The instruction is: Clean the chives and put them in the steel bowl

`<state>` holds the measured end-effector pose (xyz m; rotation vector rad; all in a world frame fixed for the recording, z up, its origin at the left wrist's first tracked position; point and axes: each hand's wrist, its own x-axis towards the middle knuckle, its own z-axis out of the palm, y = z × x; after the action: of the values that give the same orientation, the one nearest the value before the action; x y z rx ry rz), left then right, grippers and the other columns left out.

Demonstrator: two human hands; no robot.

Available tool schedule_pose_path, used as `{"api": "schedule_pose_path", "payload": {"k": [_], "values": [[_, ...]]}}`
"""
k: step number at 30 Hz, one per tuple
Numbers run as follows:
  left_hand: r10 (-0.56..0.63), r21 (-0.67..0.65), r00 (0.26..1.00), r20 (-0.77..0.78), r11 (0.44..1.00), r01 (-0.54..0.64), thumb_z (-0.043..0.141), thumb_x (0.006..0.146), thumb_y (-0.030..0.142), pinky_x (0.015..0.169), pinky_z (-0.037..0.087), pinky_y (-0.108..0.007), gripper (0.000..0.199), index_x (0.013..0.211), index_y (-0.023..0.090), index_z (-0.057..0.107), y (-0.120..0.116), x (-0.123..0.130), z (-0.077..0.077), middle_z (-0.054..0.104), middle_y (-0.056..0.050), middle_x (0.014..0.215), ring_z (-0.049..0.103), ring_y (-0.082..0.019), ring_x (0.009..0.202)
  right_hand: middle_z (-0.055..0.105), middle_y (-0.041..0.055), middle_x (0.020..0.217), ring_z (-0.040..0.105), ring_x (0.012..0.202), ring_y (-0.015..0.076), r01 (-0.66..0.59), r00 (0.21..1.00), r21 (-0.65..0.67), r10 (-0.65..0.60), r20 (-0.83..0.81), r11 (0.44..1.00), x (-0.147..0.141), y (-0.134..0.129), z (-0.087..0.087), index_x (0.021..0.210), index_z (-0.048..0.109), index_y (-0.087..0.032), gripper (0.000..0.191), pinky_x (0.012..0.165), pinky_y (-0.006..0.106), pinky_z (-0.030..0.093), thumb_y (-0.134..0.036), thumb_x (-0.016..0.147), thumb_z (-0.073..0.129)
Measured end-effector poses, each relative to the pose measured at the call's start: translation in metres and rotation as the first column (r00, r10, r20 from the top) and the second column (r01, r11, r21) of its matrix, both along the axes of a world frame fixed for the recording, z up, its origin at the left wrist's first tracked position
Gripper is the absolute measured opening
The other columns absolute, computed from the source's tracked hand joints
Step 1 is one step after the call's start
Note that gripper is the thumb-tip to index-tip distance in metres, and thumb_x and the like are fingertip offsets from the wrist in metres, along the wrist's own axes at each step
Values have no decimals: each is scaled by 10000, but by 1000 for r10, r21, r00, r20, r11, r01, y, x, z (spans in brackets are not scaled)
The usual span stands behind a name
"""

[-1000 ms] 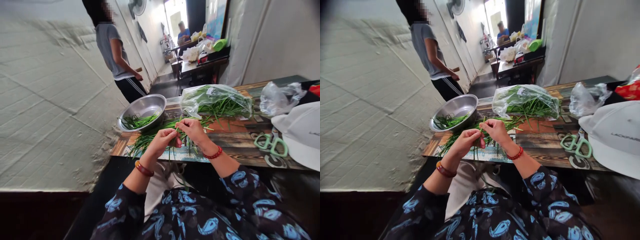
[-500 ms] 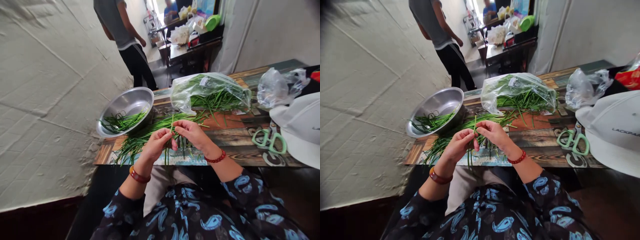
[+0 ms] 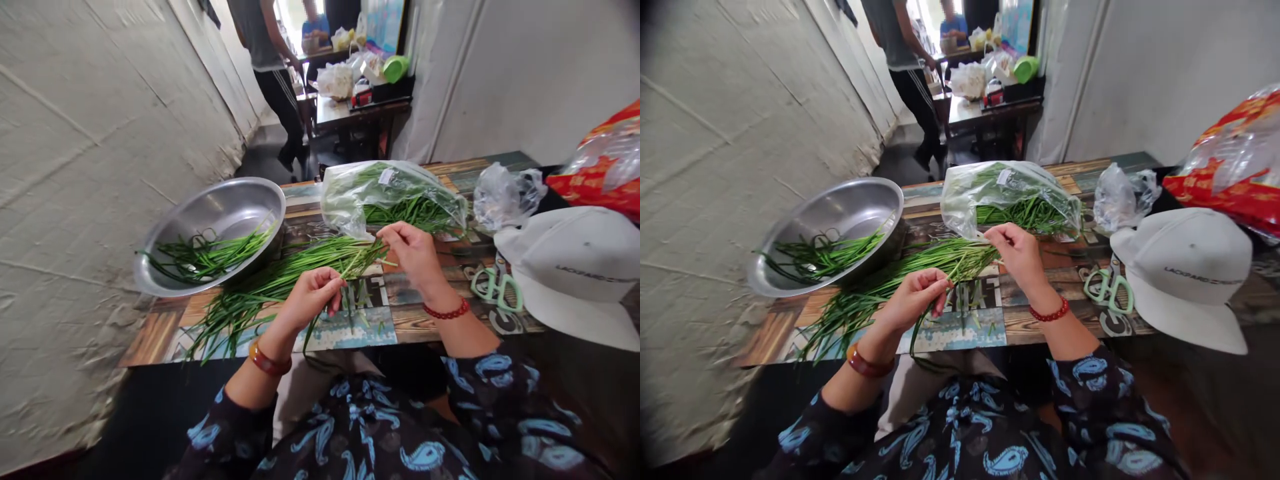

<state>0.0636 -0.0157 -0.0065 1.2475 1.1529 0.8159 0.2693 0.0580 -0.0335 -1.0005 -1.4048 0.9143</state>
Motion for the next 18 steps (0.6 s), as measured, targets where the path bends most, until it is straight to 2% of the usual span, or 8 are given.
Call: {"api": "schedule_pose_path", "payload": {"k": [1,3,5,7,9,11,14,18], "values": [[7,1,1000,-18,1000,-7,648,839,429,391,325,-179,305,742,160,541,1,1,0,553,39,450,437,-70,347,685,34,844,608,789,164,-57,993,101,47,105,993,3,-3,4,855,729,-227,222,737,305,482,-418,880,621],[6,17,999,-51,1000,-5,652,830,427,364,289,-166,304,733,160,543,0,2,0,519,54,435,402,-58,334,696,47,948,624,917,196,-247,937,245,167,307,938,4,-9,10,888,745,-252,150,848,343,478,-368,872,651],[-12,28,997,-73,1000,14,647,831,427,359,264,-157,309,720,157,544,-3,-1,-1,493,61,426,372,-46,332,696,46,909,623,897,203,-399,860,280,251,444,873,0,-15,11,866,748,-257,120,851,358,472,-343,870,664],[-21,22,996,-85,999,23,644,832,440,360,259,-154,325,711,155,543,-9,-6,-4,476,65,422,353,-40,335,685,41,807,612,813,192,-458,820,256,294,492,851,-9,-20,6,797,732,-240,163,795,348,468,-335,891,639],[-5,17,996,-87,1000,7,650,827,454,364,267,-155,337,713,156,542,-16,-14,-7,473,66,426,349,-41,342,675,41,769,605,774,180,-429,848,233,301,435,873,-23,-26,-3,751,702,-220,211,752,329,463,-330,907,611],[43,18,996,-78,999,-42,653,825,458,363,268,-156,335,728,158,540,-22,-22,-9,475,68,428,348,-43,344,666,39,771,601,761,170,-345,910,195,276,311,918,-42,-36,-11,738,672,-210,218,732,312,462,-335,902,602],[114,15,992,-51,993,-113,639,836,450,357,256,-157,317,756,158,544,-31,-31,-12,478,69,424,350,-47,337,632,21,764,570,725,154,-231,969,55,225,97,971,-74,-53,-22,742,634,-208,233,692,285,454,-384,888,592],[113,-12,993,-20,993,-113,652,833,443,353,246,-160,319,749,156,542,-41,-42,-21,487,62,425,353,-47,331,532,-26,692,483,635,120,-166,968,-138,134,-212,976,-91,-57,-29,787,596,-213,262,611,248,414,-460,875,587]]}}
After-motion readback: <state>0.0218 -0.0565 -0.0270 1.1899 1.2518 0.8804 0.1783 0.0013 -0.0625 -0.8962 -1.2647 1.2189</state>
